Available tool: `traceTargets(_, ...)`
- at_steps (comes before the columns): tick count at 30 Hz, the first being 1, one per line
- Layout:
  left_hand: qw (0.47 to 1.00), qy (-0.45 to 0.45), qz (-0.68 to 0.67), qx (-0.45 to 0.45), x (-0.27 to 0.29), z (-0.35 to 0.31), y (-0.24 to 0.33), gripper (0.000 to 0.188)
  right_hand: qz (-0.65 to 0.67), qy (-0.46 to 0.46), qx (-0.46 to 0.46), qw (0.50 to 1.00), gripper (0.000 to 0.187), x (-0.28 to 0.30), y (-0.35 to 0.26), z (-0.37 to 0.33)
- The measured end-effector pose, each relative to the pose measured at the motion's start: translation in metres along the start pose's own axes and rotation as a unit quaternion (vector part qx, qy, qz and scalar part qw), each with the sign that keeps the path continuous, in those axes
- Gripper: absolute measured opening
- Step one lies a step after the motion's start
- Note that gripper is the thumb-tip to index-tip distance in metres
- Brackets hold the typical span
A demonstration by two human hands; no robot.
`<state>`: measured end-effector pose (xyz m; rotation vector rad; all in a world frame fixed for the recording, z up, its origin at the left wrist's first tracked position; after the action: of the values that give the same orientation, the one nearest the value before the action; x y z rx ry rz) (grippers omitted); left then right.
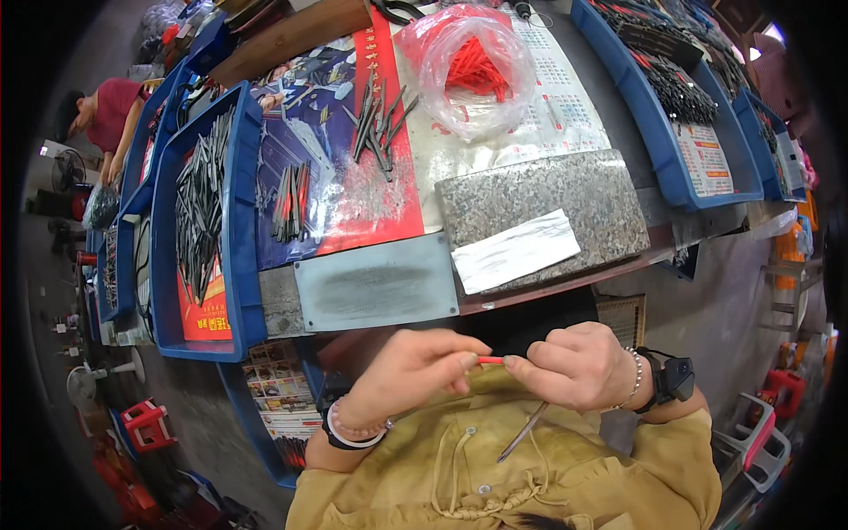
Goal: The person repeatedly picks red and black insulated wires, slides red heat-shrink tubing onto them, and uses a metal rod to press the tubing into place. Finished assemblies are placed into a blue bin on the left. The process is repeated for multiple wires throughout the clip.
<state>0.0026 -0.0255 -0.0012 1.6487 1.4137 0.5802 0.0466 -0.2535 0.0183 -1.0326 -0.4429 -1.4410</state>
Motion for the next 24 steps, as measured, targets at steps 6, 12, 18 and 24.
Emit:
traceTargets(6,0.997,-0.056,-0.014,0.049,0.003,0.009,-0.005,0.027,0.019,-0.015,-0.019,1.000,0.024,0.001,0.015,0.014)
traceTargets(12,0.995,0.096,0.019,-0.027,0.026,0.013,0.006,0.027,-0.026,0.061,-0.307,0.950,0.026,0.004,0.039,0.012)
traceTargets(18,0.986,0.137,0.077,-0.056,0.036,0.030,0.013,0.026,-0.029,0.071,-0.337,0.938,0.021,0.003,0.033,0.009)
traceTargets(24,0.973,0.112,0.170,-0.109,0.037,0.041,0.017,0.026,-0.008,0.042,-0.333,0.942,0.016,0.006,0.038,0.009)
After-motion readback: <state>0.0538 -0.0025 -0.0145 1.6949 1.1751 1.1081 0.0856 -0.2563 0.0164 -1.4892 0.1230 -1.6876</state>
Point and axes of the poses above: each hand's wrist, its own z-axis towards the middle knuckle, its own x-axis out of the back of the hand, y = z × x, the point moved 2 cm from there along z, towards the middle knuckle, and after that the axes turned 5 degrees about y, right-handed, at the moved point
